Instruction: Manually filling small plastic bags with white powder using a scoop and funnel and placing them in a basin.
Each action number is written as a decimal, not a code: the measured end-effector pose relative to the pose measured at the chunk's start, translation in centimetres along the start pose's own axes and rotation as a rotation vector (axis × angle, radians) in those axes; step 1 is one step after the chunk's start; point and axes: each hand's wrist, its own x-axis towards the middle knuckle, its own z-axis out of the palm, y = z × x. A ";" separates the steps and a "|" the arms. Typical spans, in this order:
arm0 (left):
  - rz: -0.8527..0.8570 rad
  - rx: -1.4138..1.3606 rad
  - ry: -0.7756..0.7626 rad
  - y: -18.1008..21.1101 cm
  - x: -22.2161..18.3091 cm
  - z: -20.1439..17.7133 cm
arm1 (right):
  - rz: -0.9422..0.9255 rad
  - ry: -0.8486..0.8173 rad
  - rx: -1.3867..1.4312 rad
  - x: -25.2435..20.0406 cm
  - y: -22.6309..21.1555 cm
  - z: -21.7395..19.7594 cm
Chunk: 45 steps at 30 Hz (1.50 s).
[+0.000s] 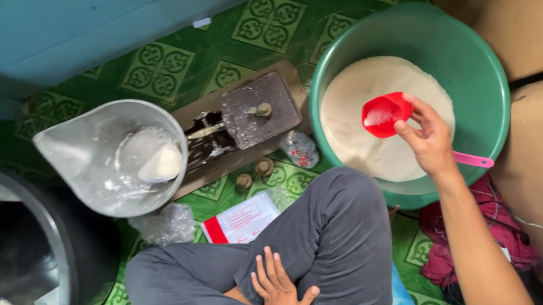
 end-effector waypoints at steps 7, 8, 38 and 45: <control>-0.029 -0.066 -0.029 0.4 0.1 -1.0 | -0.092 -0.067 -0.047 -1.3 -8.4 4.2; -0.033 -0.129 -0.048 0.4 0.2 -1.4 | -0.117 -0.065 -0.056 -1.6 -9.7 5.2; -0.028 -0.774 -0.281 -1.0 1.1 -7.7 | -0.514 -0.458 -0.440 -3.8 -21.1 30.0; -0.035 -0.841 -0.326 -1.4 1.3 -8.1 | -0.642 -0.489 -0.404 -3.6 -20.0 30.9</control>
